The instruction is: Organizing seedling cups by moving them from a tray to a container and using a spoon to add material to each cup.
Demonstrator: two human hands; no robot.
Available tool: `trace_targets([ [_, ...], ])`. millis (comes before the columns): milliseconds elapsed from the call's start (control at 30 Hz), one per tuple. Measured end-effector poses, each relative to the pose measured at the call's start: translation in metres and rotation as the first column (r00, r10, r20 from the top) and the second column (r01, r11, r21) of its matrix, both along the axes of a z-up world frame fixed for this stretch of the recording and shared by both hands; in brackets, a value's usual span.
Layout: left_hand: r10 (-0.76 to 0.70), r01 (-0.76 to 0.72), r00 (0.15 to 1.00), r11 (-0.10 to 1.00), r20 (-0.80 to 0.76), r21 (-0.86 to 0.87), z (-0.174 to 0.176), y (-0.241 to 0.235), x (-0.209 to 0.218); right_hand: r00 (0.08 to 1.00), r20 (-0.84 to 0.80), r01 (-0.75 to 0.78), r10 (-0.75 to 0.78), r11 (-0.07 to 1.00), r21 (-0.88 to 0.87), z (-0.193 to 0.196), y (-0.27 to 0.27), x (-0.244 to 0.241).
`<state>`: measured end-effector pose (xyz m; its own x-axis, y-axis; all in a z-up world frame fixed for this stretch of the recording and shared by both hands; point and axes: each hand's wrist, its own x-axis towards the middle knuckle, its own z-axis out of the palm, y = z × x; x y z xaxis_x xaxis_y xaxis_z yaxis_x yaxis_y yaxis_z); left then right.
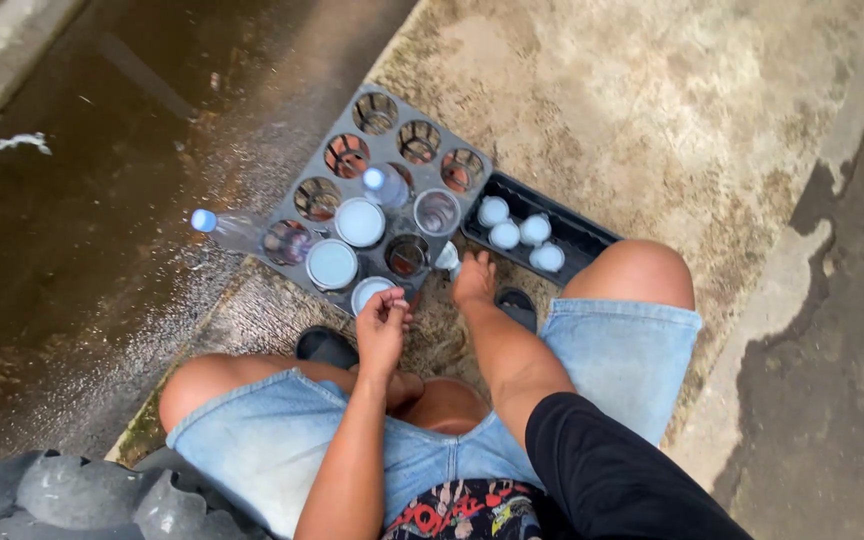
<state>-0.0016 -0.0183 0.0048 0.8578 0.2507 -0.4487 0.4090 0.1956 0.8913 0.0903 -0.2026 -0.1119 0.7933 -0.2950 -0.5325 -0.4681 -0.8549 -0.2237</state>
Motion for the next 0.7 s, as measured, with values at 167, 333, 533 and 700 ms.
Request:
trace_targets([
  [167,0.043,-0.043,0.999,0.999,-0.013,-0.012,0.007,0.008,0.003,1.0,-0.026,-0.012,0.012,1.0,0.021,0.002,-0.002,0.005],
  [333,0.046,-0.046,0.999,0.999,-0.018,-0.022,0.015,0.007,0.004,1.0,0.015,-0.006,0.006,0.998,0.061,0.007,-0.007,0.001],
  [533,0.038,-0.04,0.999,0.997,-0.03,-0.065,0.035,-0.01,0.005,1.0,0.015,-0.002,0.001,0.998,0.055,0.017,-0.008,0.004],
  [700,-0.037,0.037,0.999,0.998,-0.009,-0.058,0.023,-0.026,0.003,1.0,0.004,-0.009,0.009,0.999,0.034,0.0,-0.014,0.006],
])
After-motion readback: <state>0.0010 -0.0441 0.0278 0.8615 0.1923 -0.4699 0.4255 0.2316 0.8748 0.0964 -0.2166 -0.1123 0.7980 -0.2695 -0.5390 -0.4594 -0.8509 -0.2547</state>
